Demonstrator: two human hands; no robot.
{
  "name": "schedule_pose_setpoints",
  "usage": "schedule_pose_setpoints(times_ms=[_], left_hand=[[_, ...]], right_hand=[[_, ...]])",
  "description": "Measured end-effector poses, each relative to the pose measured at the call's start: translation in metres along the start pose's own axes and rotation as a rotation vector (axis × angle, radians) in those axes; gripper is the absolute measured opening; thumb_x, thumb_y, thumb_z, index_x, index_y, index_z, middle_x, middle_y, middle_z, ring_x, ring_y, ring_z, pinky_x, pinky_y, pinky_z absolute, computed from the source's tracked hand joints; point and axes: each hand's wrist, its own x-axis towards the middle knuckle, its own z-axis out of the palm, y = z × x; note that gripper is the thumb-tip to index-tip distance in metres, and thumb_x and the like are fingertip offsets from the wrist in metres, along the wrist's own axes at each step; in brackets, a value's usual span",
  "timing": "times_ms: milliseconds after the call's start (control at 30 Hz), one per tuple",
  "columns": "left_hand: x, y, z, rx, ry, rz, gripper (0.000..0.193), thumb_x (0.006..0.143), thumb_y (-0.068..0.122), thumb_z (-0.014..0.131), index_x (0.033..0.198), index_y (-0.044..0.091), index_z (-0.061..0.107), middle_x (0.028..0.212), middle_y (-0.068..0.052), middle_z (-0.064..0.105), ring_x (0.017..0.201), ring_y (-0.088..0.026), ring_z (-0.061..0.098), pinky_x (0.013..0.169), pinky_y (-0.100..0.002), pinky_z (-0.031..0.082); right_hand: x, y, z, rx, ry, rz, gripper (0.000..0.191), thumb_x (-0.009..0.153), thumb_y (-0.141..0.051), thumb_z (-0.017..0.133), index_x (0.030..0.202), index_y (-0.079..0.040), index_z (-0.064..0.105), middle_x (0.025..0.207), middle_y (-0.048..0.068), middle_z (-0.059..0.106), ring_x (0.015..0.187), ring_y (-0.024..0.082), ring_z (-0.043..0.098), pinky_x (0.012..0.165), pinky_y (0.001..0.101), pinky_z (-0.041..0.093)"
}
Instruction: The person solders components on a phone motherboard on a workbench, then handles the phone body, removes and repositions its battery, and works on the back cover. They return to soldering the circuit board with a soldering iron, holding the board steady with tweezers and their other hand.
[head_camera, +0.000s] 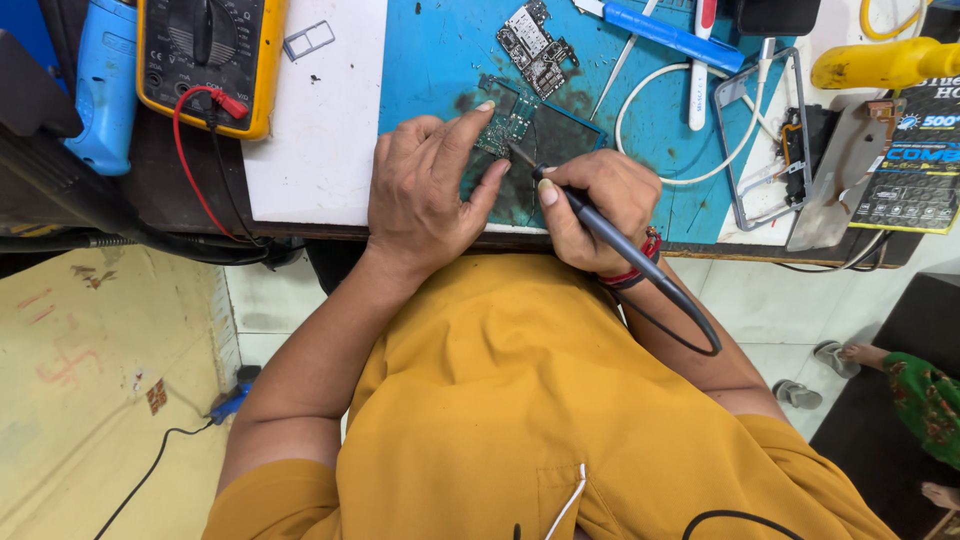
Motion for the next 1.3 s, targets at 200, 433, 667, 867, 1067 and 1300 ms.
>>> schedule_pose_setpoints(times_ms=[200, 433, 667, 867, 1067, 1300], left_hand=[[0.0003, 0.0004, -0.0013, 0.000, 0.006, 0.002, 0.058, 0.099, 0.025, 0.082, 0.146, 0.010, 0.052, 0.118, -0.005, 0.073, 0.111, -0.025, 0.060, 0.093, -0.038, 0.042], [0.0004, 0.0021, -0.0023, -0.009, 0.003, -0.005, 0.058, 0.098, 0.025, 0.082, 0.146, 0.009, 0.053, 0.117, -0.005, 0.073, 0.110, -0.025, 0.060, 0.092, -0.038, 0.042], [0.0000, 0.0021, -0.0028, -0.005, 0.007, 0.005, 0.058, 0.098, 0.024, 0.082, 0.146, 0.009, 0.053, 0.119, -0.005, 0.073, 0.111, -0.025, 0.060, 0.093, -0.038, 0.042], [-0.0001, 0.0021, -0.0031, -0.006, 0.005, 0.001, 0.057, 0.098, 0.025, 0.082, 0.145, 0.009, 0.053, 0.119, -0.005, 0.073, 0.111, -0.025, 0.059, 0.093, -0.038, 0.042], [0.0017, 0.0049, -0.0058, -0.008, 0.001, 0.000, 0.056, 0.098, 0.024, 0.081, 0.144, 0.008, 0.054, 0.118, -0.005, 0.073, 0.111, -0.025, 0.059, 0.093, -0.038, 0.042], [0.0012, 0.0093, -0.0090, -0.002, 0.024, 0.008, 0.052, 0.090, 0.009, 0.073, 0.139, 0.009, 0.056, 0.122, -0.006, 0.071, 0.113, -0.026, 0.060, 0.097, -0.040, 0.044]], right_hand=[[0.0000, 0.0006, -0.0001, 0.008, 0.004, -0.002, 0.009, 0.090, -0.001, 0.074, 0.092, -0.002, 0.065, 0.084, 0.013, 0.071, 0.070, 0.027, 0.068, 0.065, 0.0359, 0.052], [-0.0007, -0.0006, -0.0012, 0.003, -0.005, 0.001, 0.010, 0.090, -0.001, 0.074, 0.092, -0.002, 0.065, 0.084, 0.013, 0.071, 0.071, 0.028, 0.068, 0.066, 0.0362, 0.052], [-0.0005, -0.0013, -0.0011, 0.001, -0.004, 0.009, 0.009, 0.090, -0.001, 0.074, 0.092, -0.002, 0.065, 0.084, 0.012, 0.071, 0.069, 0.027, 0.068, 0.065, 0.0360, 0.051], [-0.0001, -0.0028, -0.0008, -0.025, 0.016, 0.003, 0.010, 0.091, -0.002, 0.074, 0.092, -0.002, 0.064, 0.084, 0.012, 0.071, 0.070, 0.028, 0.067, 0.065, 0.0362, 0.051], [-0.0007, -0.0046, -0.0013, -0.031, 0.018, 0.022, 0.010, 0.092, -0.002, 0.074, 0.091, -0.002, 0.065, 0.084, 0.012, 0.071, 0.069, 0.027, 0.067, 0.064, 0.0359, 0.050], [-0.0075, -0.0044, -0.0016, -0.023, 0.099, 0.064, 0.007, 0.096, -0.002, 0.072, 0.099, 0.000, 0.066, 0.090, 0.013, 0.071, 0.072, 0.025, 0.068, 0.062, 0.0320, 0.050]])
